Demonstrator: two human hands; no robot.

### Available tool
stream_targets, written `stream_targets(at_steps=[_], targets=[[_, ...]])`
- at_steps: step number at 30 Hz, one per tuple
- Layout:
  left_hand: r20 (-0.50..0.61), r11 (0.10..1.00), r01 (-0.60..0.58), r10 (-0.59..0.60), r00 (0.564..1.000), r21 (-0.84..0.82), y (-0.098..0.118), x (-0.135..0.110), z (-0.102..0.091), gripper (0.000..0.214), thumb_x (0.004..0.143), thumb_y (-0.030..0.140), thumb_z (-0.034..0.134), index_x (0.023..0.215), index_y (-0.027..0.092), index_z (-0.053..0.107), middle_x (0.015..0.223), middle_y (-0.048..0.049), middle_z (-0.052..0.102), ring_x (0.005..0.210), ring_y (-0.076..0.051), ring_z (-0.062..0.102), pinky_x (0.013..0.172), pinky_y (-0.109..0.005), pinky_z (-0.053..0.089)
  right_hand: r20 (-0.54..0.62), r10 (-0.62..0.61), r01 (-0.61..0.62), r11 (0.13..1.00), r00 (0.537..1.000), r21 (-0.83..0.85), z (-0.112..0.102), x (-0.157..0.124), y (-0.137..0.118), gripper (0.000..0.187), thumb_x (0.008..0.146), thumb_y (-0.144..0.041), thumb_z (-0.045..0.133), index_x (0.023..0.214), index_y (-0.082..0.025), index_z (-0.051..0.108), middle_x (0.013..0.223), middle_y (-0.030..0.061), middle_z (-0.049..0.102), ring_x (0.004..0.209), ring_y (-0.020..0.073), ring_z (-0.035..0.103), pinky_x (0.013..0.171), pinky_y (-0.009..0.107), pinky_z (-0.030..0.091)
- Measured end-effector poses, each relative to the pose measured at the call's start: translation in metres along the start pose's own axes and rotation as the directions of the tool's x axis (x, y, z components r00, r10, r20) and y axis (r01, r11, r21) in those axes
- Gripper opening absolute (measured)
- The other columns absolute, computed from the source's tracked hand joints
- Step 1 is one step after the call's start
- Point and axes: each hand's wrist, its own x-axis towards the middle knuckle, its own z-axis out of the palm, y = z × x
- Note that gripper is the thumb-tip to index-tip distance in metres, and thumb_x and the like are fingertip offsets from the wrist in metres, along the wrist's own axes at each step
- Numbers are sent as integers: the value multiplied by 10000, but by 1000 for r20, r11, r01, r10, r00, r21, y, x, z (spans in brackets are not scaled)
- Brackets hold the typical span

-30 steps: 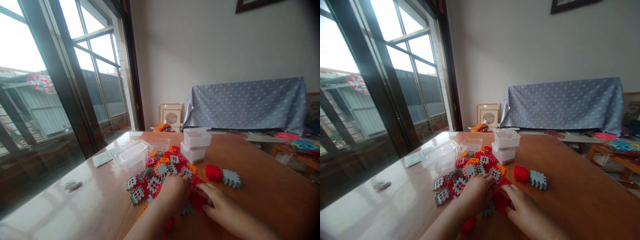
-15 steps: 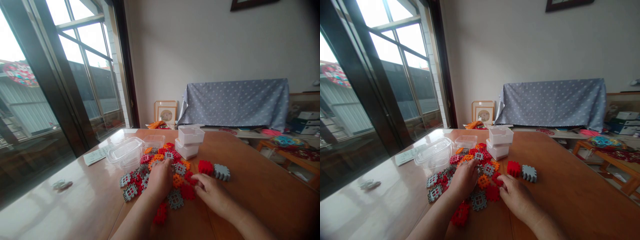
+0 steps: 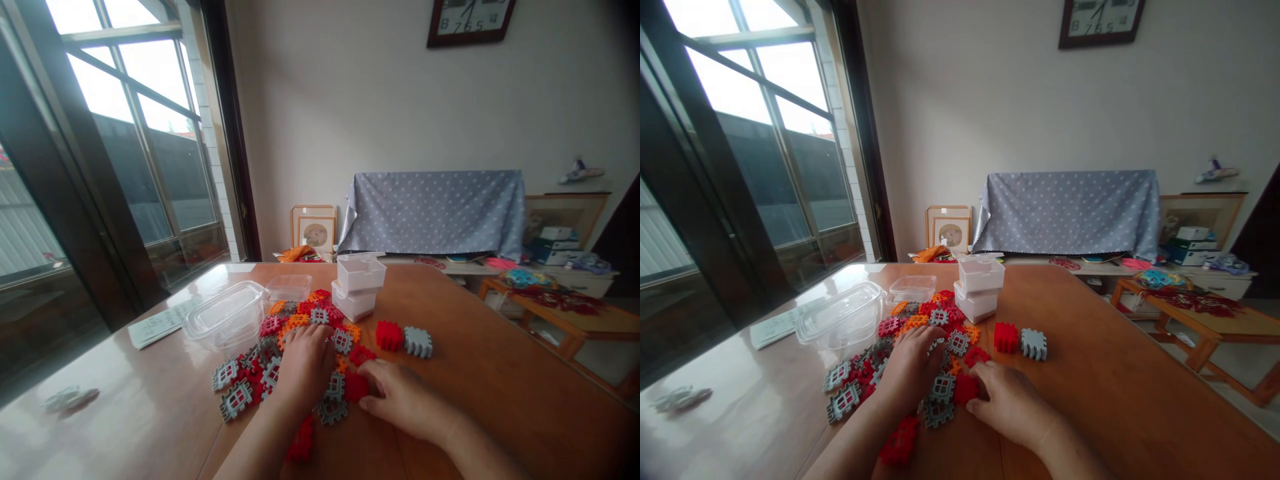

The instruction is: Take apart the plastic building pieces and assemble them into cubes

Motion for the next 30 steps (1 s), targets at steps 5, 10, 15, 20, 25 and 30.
stream_targets(at_steps=[5,10,15,20,25,30], targets=[[57,998,-30,32,998,-47,9,-3,-1,196,948,242,500,1066,260,656,1031,-46,702,997,-239,620,863,-340,418,19,26,-26,999,999,22,1,0,2,262,776,-333,735,1010,-254,646,880,-8,699,766,169,606,627,254,323],[110,995,-52,60,992,-81,13,-4,-1,216,907,189,512,1027,264,674,1000,-34,711,979,-228,628,861,-329,422,75,58,-60,998,996,36,1,-1,14,288,764,-365,759,956,-234,588,732,-45,602,652,132,525,555,244,251],[125,986,-72,91,988,-152,15,-5,4,181,892,179,518,961,251,668,968,-33,717,939,-212,638,848,-298,442,92,64,-68,996,994,49,2,-1,18,259,762,-323,760,928,-224,588,706,-56,573,629,118,502,548,246,234],[124,959,-56,94,988,-279,16,-4,6,185,890,155,506,962,229,659,975,-36,713,917,-192,648,804,-266,462,4,61,-61,990,998,129,0,2,21,309,762,-248,725,1044,-232,603,671,-72,562,607,118,510,546,240,283],[69,947,-55,81,994,-317,13,-3,6,179,904,179,512,992,223,661,994,-44,703,936,-195,639,804,-269,466,-305,86,-55,993,949,107,-20,9,42,419,814,-309,668,1216,-230,581,735,-50,567,670,141,548,630,254,390],[47,947,-66,85,995,-316,10,-2,4,188,911,191,515,1005,225,674,991,-51,699,953,-207,637,829,-286,472,-523,81,-97,995,849,-2,-42,22,76,430,806,-415,657,1197,-239,623,944,15,623,857,197,612,765,308,465]])
